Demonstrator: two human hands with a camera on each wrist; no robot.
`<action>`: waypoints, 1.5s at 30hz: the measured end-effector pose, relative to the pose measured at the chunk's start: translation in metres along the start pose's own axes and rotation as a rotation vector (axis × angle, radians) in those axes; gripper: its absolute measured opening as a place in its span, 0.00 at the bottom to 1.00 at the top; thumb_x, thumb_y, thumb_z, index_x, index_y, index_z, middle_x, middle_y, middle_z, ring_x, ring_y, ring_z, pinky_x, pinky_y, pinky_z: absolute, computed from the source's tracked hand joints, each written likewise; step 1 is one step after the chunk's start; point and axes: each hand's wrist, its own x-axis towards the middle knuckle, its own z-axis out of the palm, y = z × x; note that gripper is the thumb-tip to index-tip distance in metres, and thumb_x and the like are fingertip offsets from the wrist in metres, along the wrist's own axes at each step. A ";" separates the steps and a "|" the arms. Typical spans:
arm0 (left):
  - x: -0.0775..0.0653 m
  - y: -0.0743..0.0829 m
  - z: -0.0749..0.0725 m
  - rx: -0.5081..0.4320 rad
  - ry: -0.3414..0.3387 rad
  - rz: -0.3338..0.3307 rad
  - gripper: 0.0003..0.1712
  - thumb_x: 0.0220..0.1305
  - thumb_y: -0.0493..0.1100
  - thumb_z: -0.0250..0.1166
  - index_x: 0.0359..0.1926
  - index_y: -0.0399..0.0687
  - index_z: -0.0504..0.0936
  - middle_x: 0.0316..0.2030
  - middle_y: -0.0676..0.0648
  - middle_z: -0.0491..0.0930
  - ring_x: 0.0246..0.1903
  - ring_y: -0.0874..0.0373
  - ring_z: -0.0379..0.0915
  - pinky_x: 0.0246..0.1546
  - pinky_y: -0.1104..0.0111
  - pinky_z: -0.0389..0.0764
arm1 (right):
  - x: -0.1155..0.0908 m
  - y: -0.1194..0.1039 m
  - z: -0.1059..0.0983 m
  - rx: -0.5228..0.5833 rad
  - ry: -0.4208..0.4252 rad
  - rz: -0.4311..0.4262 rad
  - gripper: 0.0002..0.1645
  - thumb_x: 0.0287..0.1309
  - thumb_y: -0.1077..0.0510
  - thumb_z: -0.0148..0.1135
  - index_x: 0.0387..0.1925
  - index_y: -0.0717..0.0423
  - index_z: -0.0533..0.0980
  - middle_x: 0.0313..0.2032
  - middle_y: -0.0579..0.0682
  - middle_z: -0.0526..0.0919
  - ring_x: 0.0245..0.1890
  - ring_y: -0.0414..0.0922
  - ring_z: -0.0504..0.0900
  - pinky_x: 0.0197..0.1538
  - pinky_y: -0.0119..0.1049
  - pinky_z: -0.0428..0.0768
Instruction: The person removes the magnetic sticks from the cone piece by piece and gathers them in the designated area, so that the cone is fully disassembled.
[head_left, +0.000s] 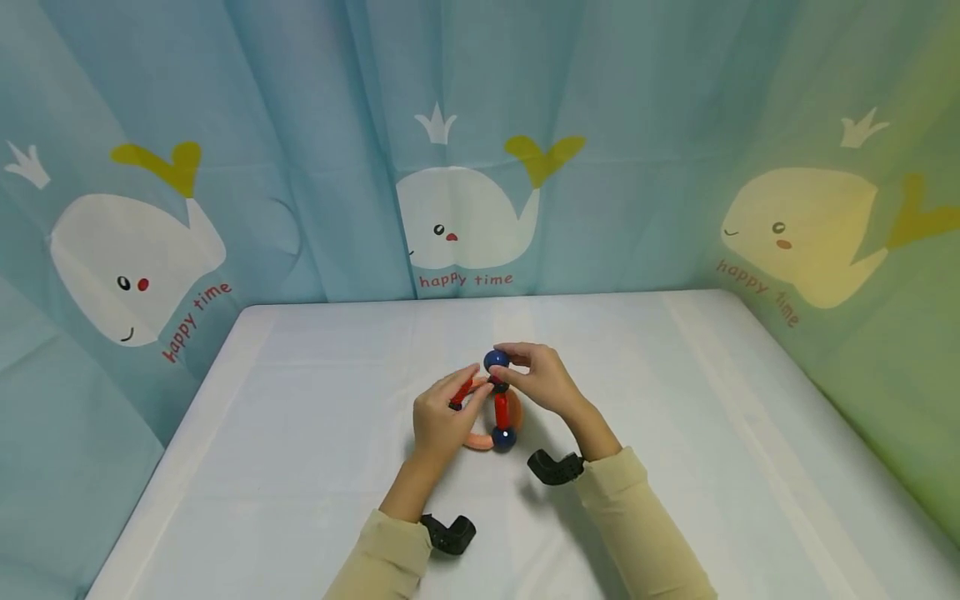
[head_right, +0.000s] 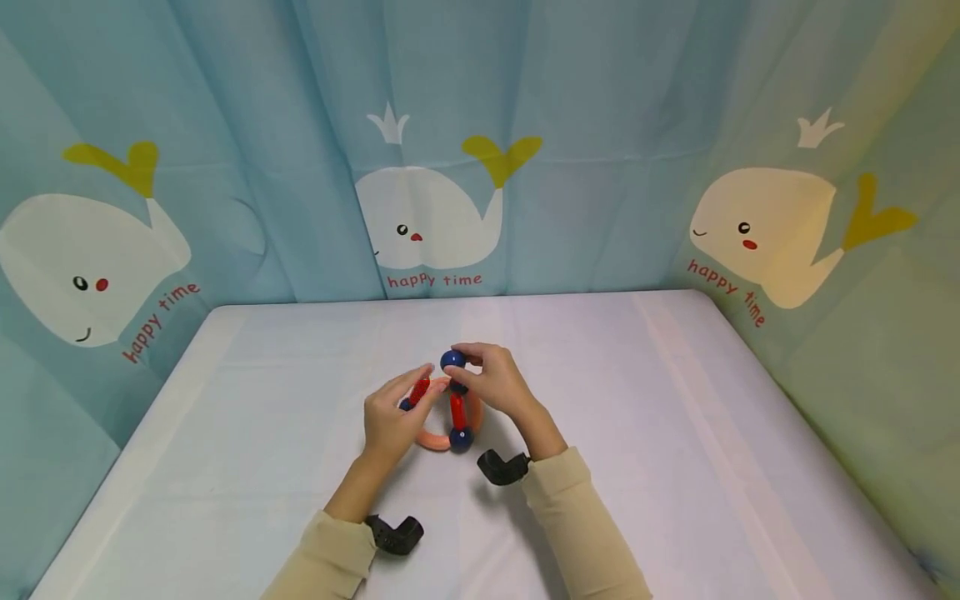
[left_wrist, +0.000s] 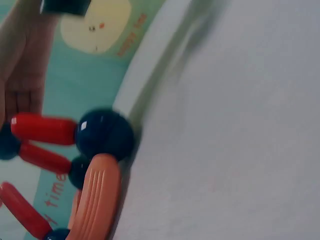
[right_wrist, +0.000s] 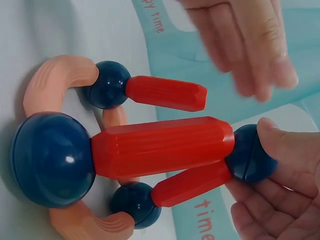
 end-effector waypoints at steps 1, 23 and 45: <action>0.002 -0.003 0.000 -0.020 0.018 -0.012 0.22 0.46 0.39 0.74 0.43 0.34 0.82 0.38 0.44 0.83 0.40 0.54 0.79 0.42 0.66 0.78 | 0.001 0.001 0.000 0.000 0.000 -0.004 0.23 0.55 0.59 0.64 0.51 0.69 0.74 0.45 0.61 0.80 0.46 0.54 0.78 0.49 0.48 0.75; 0.021 -0.026 0.026 -0.162 -0.309 -0.438 0.14 0.50 0.41 0.71 0.40 0.41 0.85 0.33 0.48 0.84 0.35 0.60 0.80 0.37 0.69 0.78 | -0.001 -0.018 -0.001 0.041 -0.004 0.020 0.22 0.56 0.65 0.61 0.51 0.74 0.72 0.47 0.67 0.77 0.48 0.60 0.76 0.49 0.50 0.75; 0.029 -0.021 0.031 -0.088 -0.378 -0.460 0.12 0.52 0.45 0.70 0.37 0.44 0.86 0.31 0.52 0.84 0.34 0.59 0.79 0.38 0.70 0.78 | -0.003 -0.015 -0.023 0.078 0.141 0.104 0.21 0.58 0.68 0.58 0.50 0.79 0.69 0.41 0.69 0.78 0.44 0.61 0.78 0.47 0.46 0.76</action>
